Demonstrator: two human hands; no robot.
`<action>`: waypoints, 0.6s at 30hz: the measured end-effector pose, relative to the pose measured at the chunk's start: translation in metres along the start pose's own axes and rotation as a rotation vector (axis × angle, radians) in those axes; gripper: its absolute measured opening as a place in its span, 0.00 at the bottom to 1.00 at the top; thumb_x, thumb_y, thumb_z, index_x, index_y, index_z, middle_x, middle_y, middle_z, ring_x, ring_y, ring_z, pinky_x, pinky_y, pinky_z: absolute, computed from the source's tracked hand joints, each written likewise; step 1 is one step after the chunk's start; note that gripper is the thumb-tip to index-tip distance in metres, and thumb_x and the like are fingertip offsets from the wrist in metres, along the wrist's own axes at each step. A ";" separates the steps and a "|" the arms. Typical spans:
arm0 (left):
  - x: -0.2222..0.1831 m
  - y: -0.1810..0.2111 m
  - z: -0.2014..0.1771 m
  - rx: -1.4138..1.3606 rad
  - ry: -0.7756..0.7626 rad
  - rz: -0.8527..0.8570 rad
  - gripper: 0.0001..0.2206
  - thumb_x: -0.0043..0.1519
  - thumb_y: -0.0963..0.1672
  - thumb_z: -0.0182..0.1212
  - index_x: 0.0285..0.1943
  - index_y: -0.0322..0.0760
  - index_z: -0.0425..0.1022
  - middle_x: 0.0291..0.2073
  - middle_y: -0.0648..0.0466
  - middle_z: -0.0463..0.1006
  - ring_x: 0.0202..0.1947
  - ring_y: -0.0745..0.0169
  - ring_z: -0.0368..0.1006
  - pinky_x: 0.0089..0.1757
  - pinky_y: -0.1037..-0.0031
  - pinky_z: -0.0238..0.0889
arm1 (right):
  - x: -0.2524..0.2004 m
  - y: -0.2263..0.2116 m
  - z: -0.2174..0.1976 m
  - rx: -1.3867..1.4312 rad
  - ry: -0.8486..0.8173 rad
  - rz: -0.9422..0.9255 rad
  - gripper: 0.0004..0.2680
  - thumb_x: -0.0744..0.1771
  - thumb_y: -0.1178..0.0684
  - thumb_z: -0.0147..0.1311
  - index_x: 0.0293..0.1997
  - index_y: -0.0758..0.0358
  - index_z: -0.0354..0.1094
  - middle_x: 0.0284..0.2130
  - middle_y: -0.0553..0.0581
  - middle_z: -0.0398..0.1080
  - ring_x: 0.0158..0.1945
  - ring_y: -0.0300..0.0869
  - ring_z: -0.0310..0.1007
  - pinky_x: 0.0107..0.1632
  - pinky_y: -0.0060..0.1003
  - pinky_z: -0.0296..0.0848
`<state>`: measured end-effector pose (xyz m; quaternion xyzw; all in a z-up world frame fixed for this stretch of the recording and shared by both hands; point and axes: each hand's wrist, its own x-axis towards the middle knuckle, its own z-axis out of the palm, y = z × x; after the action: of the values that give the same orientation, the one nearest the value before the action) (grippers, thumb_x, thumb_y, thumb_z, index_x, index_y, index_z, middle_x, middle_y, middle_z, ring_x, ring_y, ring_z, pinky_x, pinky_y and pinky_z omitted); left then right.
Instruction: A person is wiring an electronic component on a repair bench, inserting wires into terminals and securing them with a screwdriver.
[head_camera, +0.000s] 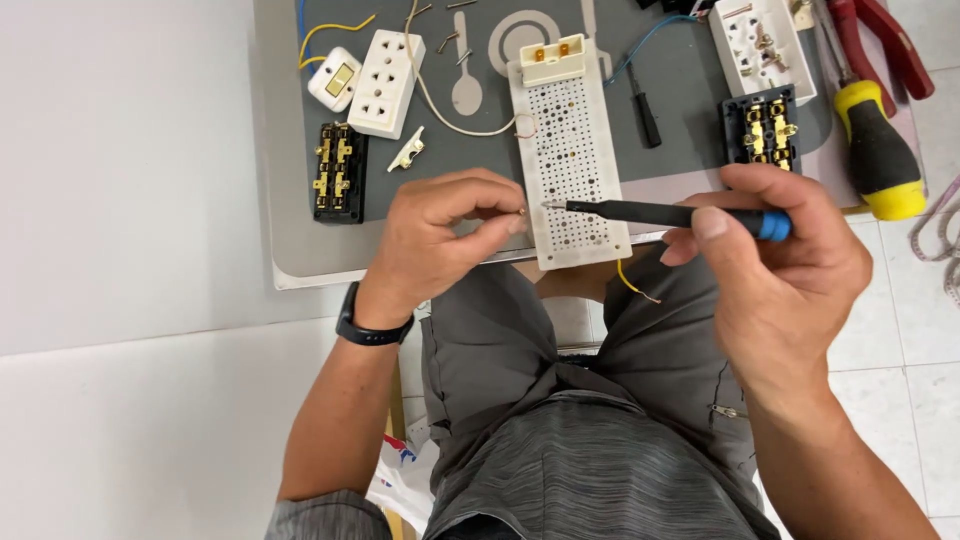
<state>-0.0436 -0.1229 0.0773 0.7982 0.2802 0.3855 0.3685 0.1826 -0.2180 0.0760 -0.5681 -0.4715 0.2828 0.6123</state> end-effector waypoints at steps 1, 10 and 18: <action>-0.001 0.000 0.000 0.001 0.001 0.000 0.05 0.57 0.33 0.59 0.35 0.31 0.74 0.32 0.50 0.78 0.32 0.64 0.72 0.32 0.79 0.64 | -0.001 0.000 0.000 0.001 -0.001 -0.001 0.06 0.71 0.66 0.50 0.52 0.73 0.61 0.36 0.65 0.68 0.29 0.47 0.73 0.37 0.34 0.76; 0.006 0.006 0.005 0.012 -0.029 0.068 0.06 0.58 0.33 0.57 0.38 0.31 0.74 0.34 0.49 0.77 0.34 0.61 0.74 0.37 0.77 0.67 | -0.004 -0.007 -0.005 0.026 -0.005 0.019 0.09 0.69 0.64 0.52 0.53 0.75 0.59 0.33 0.67 0.68 0.29 0.49 0.74 0.35 0.34 0.77; 0.012 0.013 0.001 0.075 -0.083 0.167 0.06 0.59 0.32 0.59 0.38 0.31 0.72 0.33 0.50 0.76 0.35 0.59 0.74 0.40 0.76 0.68 | -0.004 -0.008 -0.007 0.000 -0.002 -0.008 0.08 0.69 0.66 0.51 0.53 0.76 0.60 0.36 0.67 0.68 0.29 0.49 0.74 0.36 0.35 0.78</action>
<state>-0.0337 -0.1218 0.0924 0.8472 0.2114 0.3709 0.3161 0.1855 -0.2257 0.0833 -0.5660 -0.4745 0.2808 0.6129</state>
